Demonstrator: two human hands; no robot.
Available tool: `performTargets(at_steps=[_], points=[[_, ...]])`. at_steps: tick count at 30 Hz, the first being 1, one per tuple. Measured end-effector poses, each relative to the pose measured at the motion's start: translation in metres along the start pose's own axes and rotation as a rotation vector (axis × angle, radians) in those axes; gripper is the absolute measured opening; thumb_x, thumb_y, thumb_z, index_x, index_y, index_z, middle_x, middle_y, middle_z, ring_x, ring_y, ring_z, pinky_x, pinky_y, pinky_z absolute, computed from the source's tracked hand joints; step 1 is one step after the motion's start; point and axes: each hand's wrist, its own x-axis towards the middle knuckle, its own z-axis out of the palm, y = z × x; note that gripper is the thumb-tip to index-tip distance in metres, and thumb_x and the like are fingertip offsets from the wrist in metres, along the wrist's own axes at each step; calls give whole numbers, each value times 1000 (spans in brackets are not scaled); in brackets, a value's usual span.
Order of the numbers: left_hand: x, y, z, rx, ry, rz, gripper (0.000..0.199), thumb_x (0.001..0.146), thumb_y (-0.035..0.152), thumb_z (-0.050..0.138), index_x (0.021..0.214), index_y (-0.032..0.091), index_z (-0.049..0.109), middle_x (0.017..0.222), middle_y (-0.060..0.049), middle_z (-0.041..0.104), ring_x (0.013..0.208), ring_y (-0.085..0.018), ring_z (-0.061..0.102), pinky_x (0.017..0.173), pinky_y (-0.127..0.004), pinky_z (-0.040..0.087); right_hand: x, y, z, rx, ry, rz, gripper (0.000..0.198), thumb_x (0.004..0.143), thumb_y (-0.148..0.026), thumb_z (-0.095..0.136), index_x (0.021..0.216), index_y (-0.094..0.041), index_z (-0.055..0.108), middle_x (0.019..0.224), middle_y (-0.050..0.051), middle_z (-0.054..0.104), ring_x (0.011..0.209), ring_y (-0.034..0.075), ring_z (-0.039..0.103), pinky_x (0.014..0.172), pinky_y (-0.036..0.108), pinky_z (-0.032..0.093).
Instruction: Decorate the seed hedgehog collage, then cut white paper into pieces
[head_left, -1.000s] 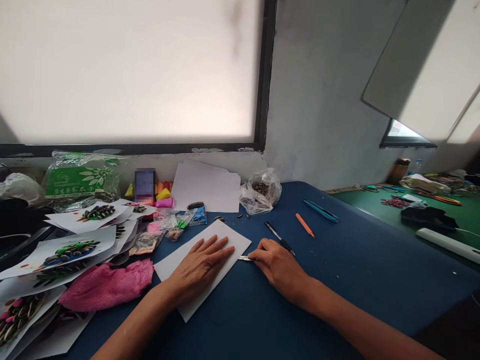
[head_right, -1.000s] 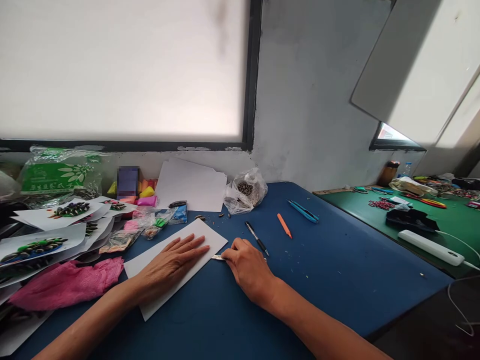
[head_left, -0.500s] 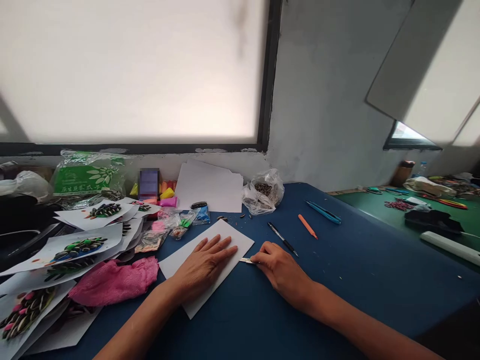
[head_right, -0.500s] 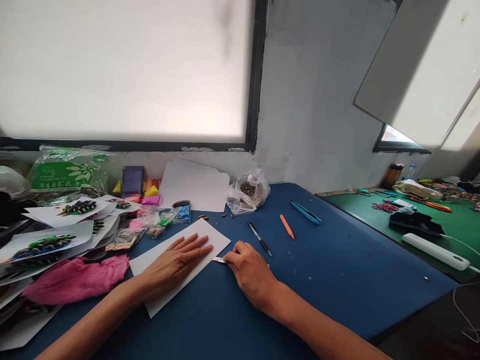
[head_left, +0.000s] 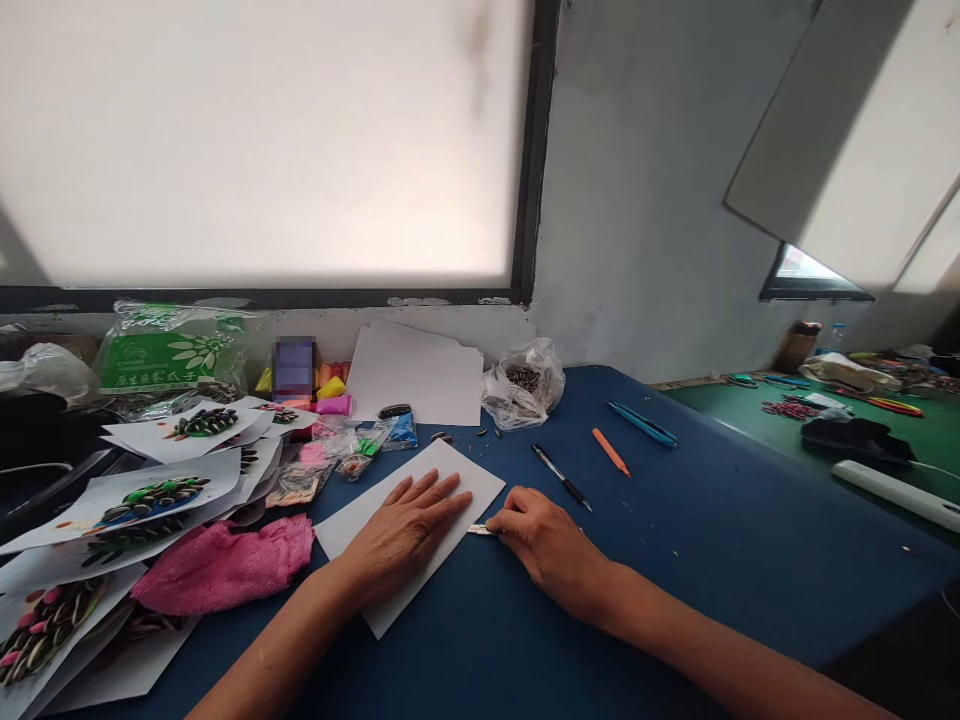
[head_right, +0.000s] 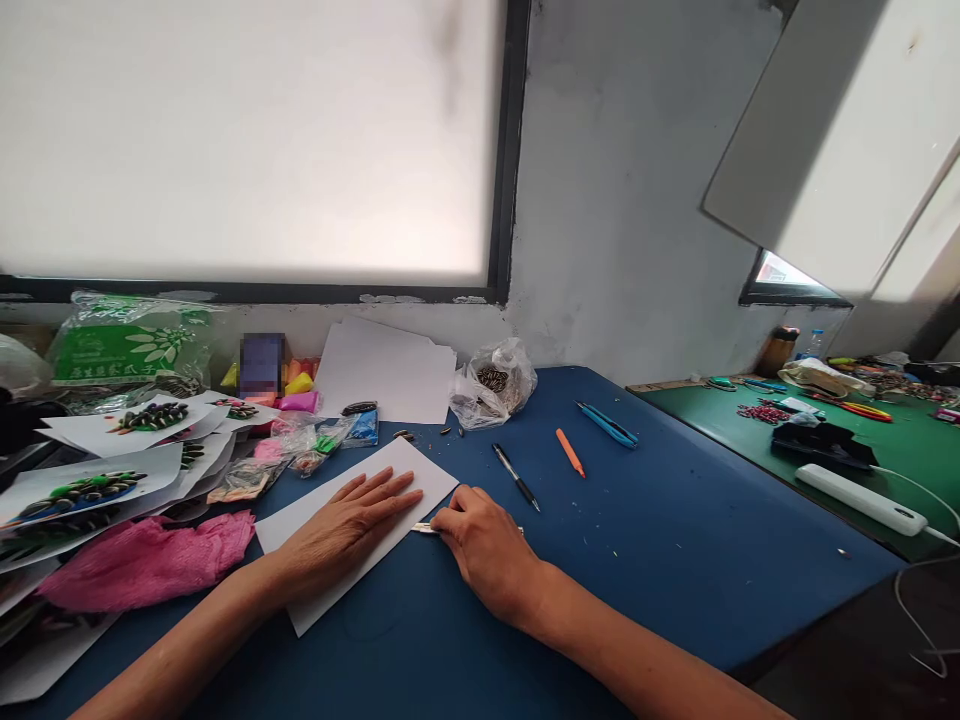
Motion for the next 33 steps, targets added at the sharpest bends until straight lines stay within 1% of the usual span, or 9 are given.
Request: performTargets(at_steps=[3,6,9,12,18,26,31,33], points=[[-1,0,0,-14,0,1,44,101,35,27,144,40,36,155,4,29,145,-23,20,117,-49,15,-2,-1,1,-7,3,-22,24,95,-15,48,98,-19,72,91,6,58,86,18,55,75,28,47],[-1,1,-1,-12,-7,-8,47,101,35,26,148,33,31,155,3,28,145,-22,19,118,-47,14,-3,-1,3,-3,12,-29,24,94,-14,48,97,-20,72,90,6,58,85,17,55,75,28,47],[-2,2,-1,-12,0,-22,49,101,37,27,148,28,31,155,1,29,145,-21,19,118,-46,14,-1,-2,5,1,16,-51,23,94,-15,49,98,-19,72,92,6,59,88,18,55,77,28,47],[-3,1,0,-33,5,-31,49,101,36,26,148,27,32,155,1,30,145,-21,18,119,-45,14,0,-3,4,3,1,-71,23,95,-15,49,98,-19,72,94,7,59,89,18,55,78,28,47],[-3,1,1,-50,14,-25,48,101,35,24,148,25,32,155,0,31,145,-20,19,119,-45,15,-3,-8,5,-1,-13,-56,23,94,-16,49,98,-19,71,92,7,58,87,18,55,74,28,46],[-2,5,-2,-40,-18,-44,50,101,32,23,149,23,30,155,-1,29,145,-20,18,119,-45,13,-2,-9,9,-18,-6,-121,25,96,-17,46,96,-20,71,90,5,58,85,16,54,74,26,46],[-2,3,0,-34,4,-44,49,100,33,24,148,24,32,155,0,31,145,-20,19,119,-44,14,1,-12,11,0,-4,-135,23,95,-16,48,95,-19,70,91,6,58,86,16,55,76,26,46],[-1,3,-1,-26,0,-44,49,100,32,24,148,25,32,155,0,31,145,-20,19,119,-44,15,2,-15,13,-6,-10,-148,23,95,-16,48,93,-19,70,89,5,58,84,15,54,74,25,45]])
